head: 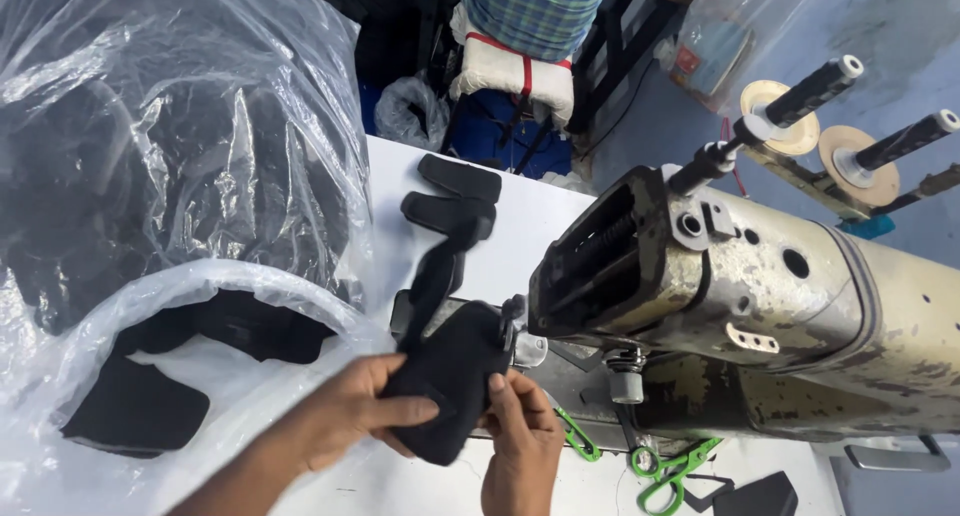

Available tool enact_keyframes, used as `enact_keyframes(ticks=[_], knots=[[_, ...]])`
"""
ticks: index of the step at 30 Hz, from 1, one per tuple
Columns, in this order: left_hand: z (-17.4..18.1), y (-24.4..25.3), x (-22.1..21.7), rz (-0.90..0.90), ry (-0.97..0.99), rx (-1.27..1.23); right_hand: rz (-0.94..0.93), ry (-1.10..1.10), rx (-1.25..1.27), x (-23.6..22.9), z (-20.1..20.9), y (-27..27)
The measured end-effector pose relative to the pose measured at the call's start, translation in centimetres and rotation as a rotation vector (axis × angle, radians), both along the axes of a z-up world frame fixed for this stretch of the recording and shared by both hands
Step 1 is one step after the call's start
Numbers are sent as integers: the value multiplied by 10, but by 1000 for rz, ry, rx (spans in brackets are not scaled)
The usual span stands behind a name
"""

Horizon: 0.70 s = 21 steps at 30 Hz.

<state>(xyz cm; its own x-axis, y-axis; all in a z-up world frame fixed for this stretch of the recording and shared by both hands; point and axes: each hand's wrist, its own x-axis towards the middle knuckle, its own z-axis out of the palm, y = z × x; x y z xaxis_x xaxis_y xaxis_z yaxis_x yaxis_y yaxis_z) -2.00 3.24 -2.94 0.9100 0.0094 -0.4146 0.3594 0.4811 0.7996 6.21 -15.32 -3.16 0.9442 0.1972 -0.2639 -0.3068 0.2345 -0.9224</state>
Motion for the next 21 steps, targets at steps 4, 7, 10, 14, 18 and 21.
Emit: enact_keyframes(ticks=[4, 7, 10, 14, 18, 21], knots=[[1, -32, 0, 81, 7, -134, -3, 70, 44, 2, 7, -7], [0, -38, 6, 149, -14, -140, 19, 90, 81, 3, 10, -10], [-2, -37, 12, 181, -45, -136, 69, 91, 33, 2, -7, -19], [9, -30, 22, 197, -66, -150, 162, -15, -81, -4, -24, -28], [10, -24, 31, 213, -68, -144, 166, -32, -165, -3, -6, -21], [13, -21, 34, 226, -82, -91, 145, -6, -129, 1, 7, -13]])
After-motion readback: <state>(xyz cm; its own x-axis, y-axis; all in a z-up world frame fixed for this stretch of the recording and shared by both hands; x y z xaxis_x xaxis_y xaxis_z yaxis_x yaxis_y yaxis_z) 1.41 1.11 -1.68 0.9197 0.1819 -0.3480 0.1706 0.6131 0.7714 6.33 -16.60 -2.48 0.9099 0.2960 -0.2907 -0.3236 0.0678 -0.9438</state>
